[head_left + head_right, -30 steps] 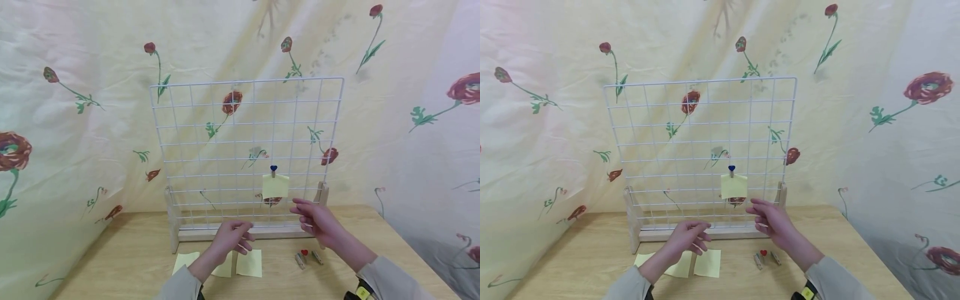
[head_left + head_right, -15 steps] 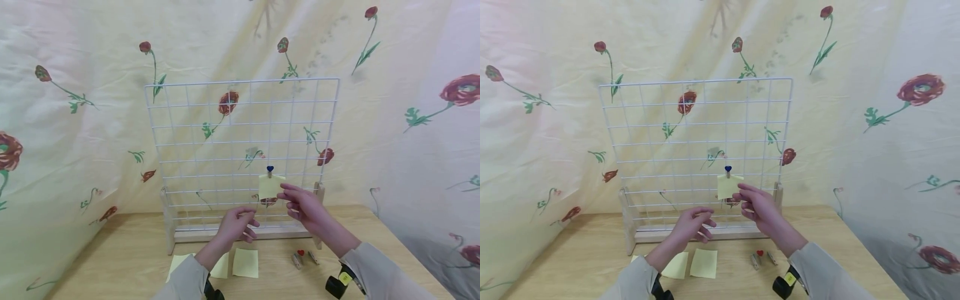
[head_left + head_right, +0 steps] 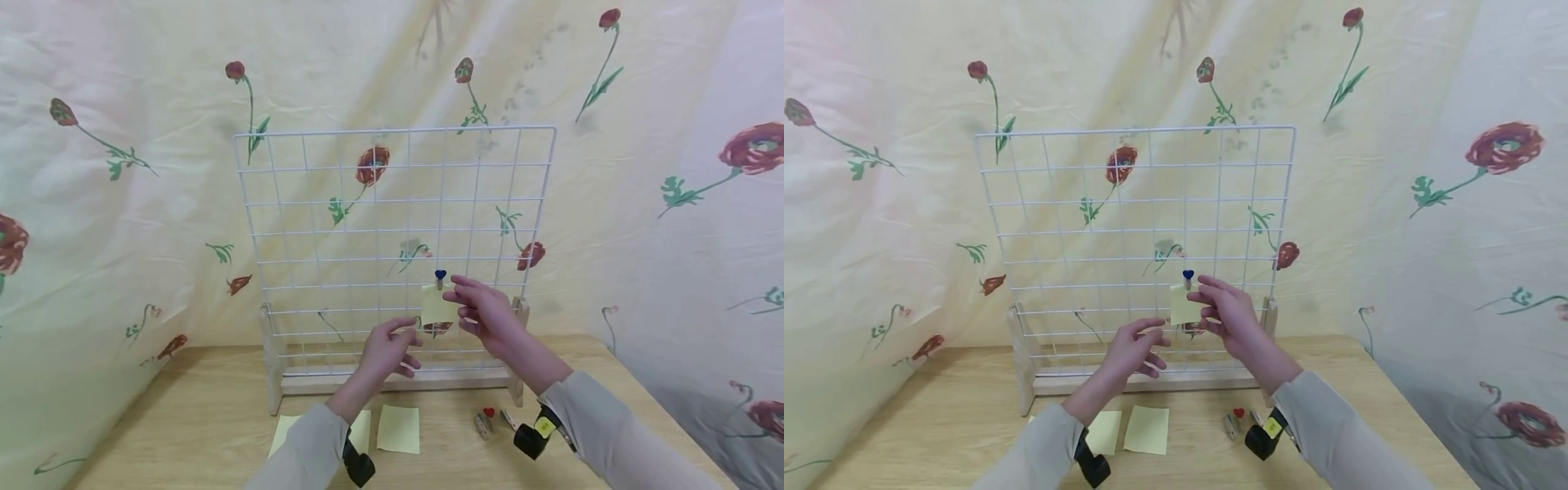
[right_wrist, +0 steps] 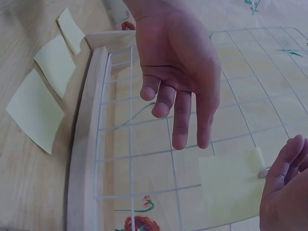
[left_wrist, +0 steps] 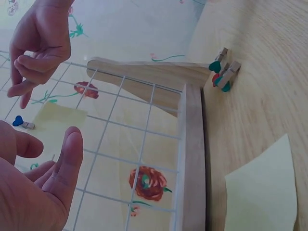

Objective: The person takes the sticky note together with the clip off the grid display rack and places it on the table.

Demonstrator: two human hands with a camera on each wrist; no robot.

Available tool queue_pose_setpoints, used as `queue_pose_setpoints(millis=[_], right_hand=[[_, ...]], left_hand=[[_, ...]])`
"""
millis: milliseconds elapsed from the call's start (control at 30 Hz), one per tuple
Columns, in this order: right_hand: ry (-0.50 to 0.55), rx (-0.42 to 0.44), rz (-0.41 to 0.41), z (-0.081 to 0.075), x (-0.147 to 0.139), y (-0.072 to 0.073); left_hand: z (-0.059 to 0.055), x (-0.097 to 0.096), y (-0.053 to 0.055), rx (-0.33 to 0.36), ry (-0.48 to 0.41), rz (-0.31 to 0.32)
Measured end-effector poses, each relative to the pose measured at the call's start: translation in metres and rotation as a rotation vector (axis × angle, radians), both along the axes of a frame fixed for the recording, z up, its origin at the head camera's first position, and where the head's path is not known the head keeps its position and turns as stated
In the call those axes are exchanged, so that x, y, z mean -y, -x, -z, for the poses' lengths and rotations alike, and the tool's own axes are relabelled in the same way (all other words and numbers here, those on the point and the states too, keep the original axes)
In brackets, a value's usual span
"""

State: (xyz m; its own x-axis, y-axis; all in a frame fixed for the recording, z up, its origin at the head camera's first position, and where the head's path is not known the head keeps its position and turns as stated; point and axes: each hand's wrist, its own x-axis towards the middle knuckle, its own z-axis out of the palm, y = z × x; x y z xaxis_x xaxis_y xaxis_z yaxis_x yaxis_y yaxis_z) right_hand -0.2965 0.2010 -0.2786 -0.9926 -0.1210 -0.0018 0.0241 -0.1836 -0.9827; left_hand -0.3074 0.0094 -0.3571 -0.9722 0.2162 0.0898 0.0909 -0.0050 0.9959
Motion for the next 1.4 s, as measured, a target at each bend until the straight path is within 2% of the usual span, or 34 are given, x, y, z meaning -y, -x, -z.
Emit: queue_pose_setpoints(millis=[333, 733, 1000, 1200, 1400], right_hand=[[-0.052, 0.004, 0.008, -0.008, 0.006, 0.015], [-0.056, 0.031, 0.053, -0.01, 0.02, 0.032], [-0.047, 0.045, 0.118, -0.007, 0.023, 0.033], [-0.017, 0.048, 0.139, -0.009, 0.023, 0.034], [-0.032, 0.069, 0.172, -0.01, 0.026, 0.034]], left_hand=[[-0.004, -0.008, 0.009, -0.011, -0.004, -0.047], [-0.006, -0.014, 0.015, -0.022, -0.021, -0.042], [-0.003, -0.021, 0.019, -0.044, -0.036, -0.066], [-0.003, -0.025, 0.02, -0.034, -0.068, -0.11], [-0.004, -0.027, 0.02, -0.024, -0.094, -0.127]])
